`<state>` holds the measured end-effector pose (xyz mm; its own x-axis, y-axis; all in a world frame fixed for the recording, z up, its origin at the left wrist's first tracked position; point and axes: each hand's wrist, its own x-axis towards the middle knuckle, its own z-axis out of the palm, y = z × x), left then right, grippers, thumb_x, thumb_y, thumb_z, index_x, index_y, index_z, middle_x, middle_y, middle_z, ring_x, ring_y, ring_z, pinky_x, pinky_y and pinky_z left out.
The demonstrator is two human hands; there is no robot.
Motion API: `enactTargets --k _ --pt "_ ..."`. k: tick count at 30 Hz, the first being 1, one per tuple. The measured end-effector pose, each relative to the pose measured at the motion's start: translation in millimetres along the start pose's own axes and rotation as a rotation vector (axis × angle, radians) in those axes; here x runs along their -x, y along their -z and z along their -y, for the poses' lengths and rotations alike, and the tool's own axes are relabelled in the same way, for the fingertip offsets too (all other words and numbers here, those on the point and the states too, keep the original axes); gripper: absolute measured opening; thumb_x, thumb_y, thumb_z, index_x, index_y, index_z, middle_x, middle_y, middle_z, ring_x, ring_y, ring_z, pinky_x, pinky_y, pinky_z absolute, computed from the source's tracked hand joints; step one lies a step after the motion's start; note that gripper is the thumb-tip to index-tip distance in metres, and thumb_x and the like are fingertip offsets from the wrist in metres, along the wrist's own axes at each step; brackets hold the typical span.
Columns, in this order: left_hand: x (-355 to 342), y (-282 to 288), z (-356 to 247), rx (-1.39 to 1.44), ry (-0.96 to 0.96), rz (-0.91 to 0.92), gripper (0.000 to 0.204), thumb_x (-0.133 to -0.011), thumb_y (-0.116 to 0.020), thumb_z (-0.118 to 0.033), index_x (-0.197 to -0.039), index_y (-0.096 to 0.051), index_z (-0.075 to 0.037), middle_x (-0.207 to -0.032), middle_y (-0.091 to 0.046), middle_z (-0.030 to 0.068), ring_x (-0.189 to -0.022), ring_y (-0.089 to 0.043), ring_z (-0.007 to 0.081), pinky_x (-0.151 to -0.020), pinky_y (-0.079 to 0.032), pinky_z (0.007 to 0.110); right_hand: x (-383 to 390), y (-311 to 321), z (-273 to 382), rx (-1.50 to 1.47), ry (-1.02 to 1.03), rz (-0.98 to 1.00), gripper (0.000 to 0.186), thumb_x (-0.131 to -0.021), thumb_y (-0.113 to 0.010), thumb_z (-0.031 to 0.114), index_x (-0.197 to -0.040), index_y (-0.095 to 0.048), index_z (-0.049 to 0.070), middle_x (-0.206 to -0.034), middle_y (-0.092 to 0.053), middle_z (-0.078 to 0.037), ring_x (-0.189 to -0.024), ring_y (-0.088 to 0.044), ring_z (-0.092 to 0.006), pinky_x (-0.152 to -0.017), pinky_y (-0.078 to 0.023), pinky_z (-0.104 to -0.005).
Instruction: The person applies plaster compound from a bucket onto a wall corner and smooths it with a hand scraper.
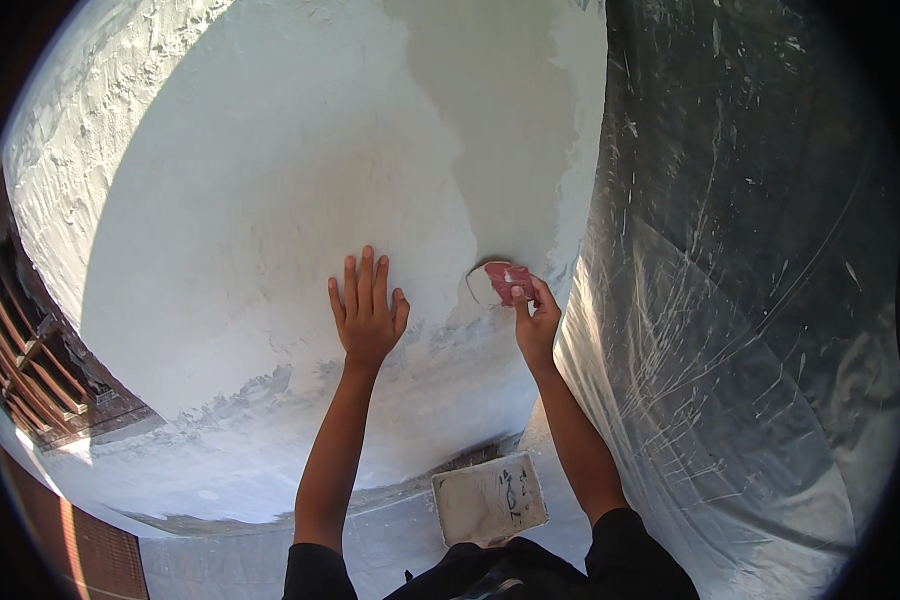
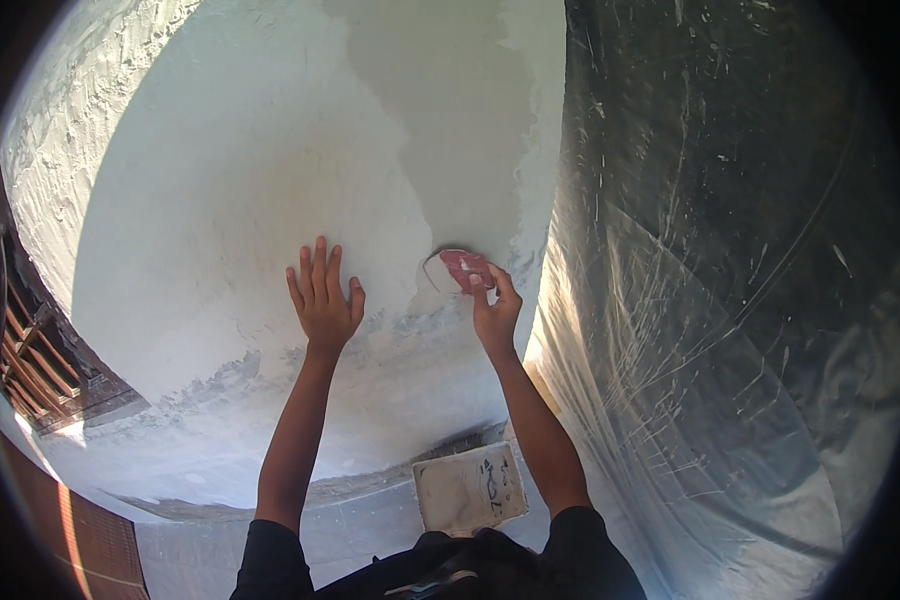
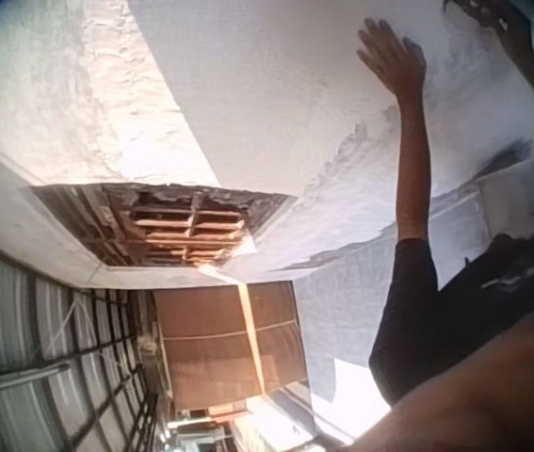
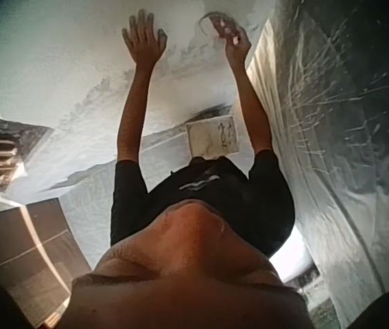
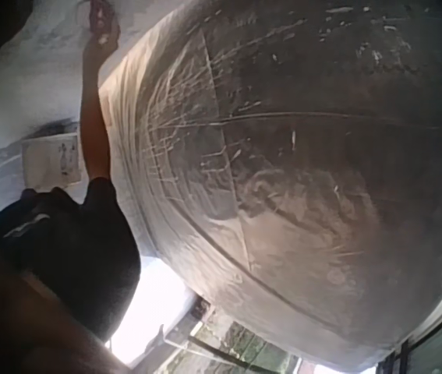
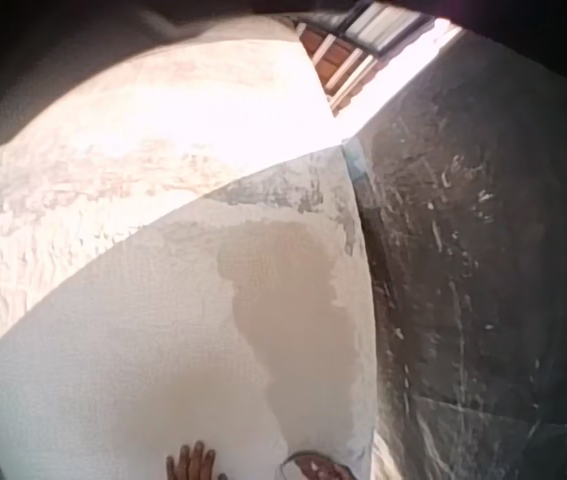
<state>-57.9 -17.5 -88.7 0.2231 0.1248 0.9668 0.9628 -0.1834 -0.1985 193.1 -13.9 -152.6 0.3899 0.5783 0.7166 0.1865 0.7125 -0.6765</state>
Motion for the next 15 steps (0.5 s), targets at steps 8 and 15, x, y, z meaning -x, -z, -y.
enactTargets --k 8,15 --pt "0 -1 -1 0.011 0.008 0.006 0.047 -0.089 -0.052 -0.024 -0.133 -0.056 -0.010 -0.146 -0.049 0.0075 -0.139 -0.040 0.0269 -0.117 -0.020 0.048 19 2 -11 -0.136 -0.069 0.084 0.024 -0.095 -0.064 0.011 -0.114 -0.062 -0.002 -0.102 -0.066 -0.004 -0.090 -0.058 -0.0095 -0.083 -0.044 -0.0245" --pt "0 2 2 0.005 0.009 0.015 0.047 -0.089 -0.052 -0.024 -0.133 -0.057 -0.010 -0.146 -0.049 0.0075 -0.139 -0.040 0.0268 -0.117 -0.020 0.048 10 19 -1 -0.343 -0.170 -0.300 0.026 -0.096 -0.061 0.011 -0.118 -0.057 -0.002 -0.108 -0.066 -0.009 -0.097 -0.061 -0.0125 -0.088 -0.049 -0.0288"
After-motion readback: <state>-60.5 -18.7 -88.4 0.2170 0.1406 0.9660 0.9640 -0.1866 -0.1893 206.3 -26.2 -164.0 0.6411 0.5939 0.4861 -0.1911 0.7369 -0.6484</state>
